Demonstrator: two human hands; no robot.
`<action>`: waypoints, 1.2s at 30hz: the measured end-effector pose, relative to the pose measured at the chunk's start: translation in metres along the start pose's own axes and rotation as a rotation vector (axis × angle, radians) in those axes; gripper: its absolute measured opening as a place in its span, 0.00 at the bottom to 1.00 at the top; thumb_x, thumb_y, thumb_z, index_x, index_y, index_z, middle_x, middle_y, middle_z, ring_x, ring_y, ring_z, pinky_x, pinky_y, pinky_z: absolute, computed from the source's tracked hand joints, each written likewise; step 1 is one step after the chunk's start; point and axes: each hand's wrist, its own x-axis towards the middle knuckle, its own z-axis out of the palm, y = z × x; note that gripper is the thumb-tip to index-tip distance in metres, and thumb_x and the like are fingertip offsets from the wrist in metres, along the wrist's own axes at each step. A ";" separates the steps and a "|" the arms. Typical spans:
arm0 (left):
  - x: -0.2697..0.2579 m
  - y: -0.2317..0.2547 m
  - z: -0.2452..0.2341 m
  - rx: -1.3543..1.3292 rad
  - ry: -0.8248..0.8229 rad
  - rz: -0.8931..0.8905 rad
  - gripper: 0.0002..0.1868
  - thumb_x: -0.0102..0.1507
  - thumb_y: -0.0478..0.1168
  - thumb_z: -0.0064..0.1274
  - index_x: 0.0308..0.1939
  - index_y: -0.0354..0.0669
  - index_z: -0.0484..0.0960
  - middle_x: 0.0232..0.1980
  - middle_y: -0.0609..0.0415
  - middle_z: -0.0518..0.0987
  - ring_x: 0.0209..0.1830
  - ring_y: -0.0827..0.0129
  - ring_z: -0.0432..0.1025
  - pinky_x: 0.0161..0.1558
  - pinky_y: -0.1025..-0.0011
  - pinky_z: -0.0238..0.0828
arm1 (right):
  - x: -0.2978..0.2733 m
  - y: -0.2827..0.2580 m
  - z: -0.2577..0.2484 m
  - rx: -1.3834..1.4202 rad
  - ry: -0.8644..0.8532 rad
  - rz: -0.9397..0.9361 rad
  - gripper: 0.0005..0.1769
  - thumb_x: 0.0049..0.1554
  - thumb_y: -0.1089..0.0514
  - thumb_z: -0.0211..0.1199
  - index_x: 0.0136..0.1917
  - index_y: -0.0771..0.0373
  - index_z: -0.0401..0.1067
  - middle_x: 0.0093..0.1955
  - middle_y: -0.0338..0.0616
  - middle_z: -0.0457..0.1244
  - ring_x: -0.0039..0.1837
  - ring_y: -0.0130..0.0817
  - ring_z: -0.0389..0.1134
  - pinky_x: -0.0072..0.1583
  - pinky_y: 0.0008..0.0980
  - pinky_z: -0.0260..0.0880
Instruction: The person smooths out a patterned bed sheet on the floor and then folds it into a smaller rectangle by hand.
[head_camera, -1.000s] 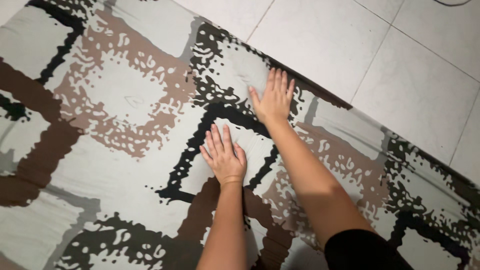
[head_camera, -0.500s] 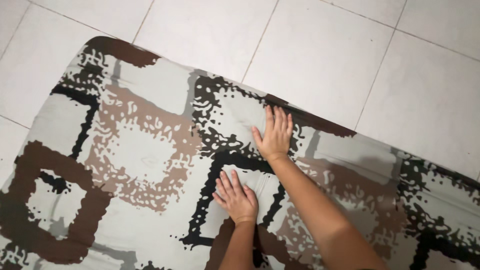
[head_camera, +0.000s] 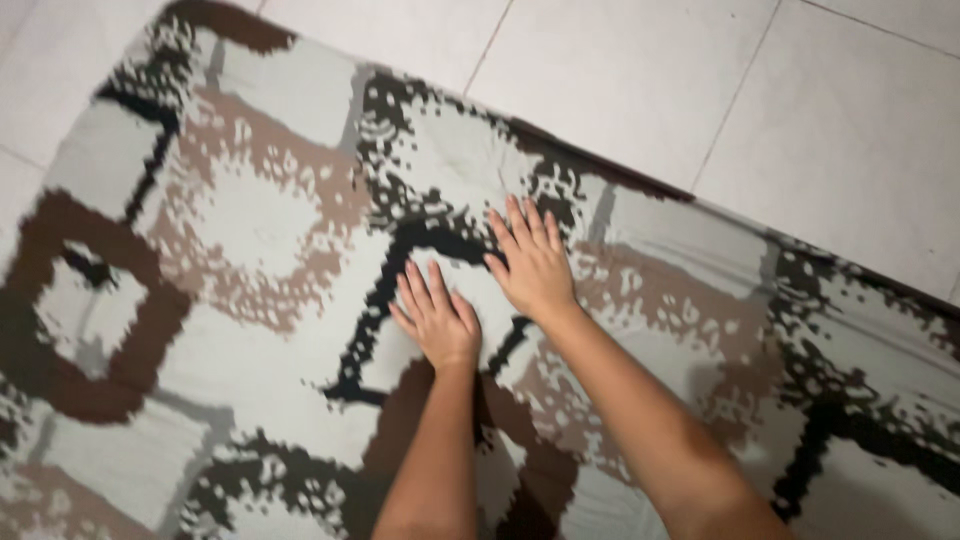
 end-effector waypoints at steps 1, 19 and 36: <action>-0.001 0.001 0.000 -0.007 0.007 0.005 0.33 0.67 0.45 0.42 0.78 0.50 0.62 0.83 0.47 0.55 0.84 0.49 0.47 0.78 0.40 0.33 | -0.021 0.000 -0.007 -0.033 -0.047 0.049 0.38 0.63 0.40 0.53 0.80 0.56 0.56 0.84 0.54 0.46 0.83 0.53 0.43 0.79 0.57 0.39; -0.006 -0.003 0.001 -0.008 0.063 0.025 0.33 0.67 0.45 0.42 0.78 0.50 0.63 0.83 0.48 0.55 0.84 0.51 0.47 0.78 0.42 0.33 | -0.022 0.028 -0.034 -0.228 -0.199 0.444 0.61 0.59 0.21 0.46 0.83 0.71 0.35 0.86 0.58 0.31 0.87 0.48 0.27 0.80 0.53 0.20; -0.003 -0.011 0.006 -0.021 0.010 -0.019 0.38 0.64 0.48 0.42 0.80 0.56 0.58 0.84 0.53 0.52 0.85 0.54 0.46 0.80 0.43 0.34 | 0.027 0.035 0.001 0.013 0.003 -0.148 0.40 0.63 0.42 0.59 0.81 0.60 0.53 0.84 0.54 0.44 0.85 0.54 0.41 0.81 0.55 0.36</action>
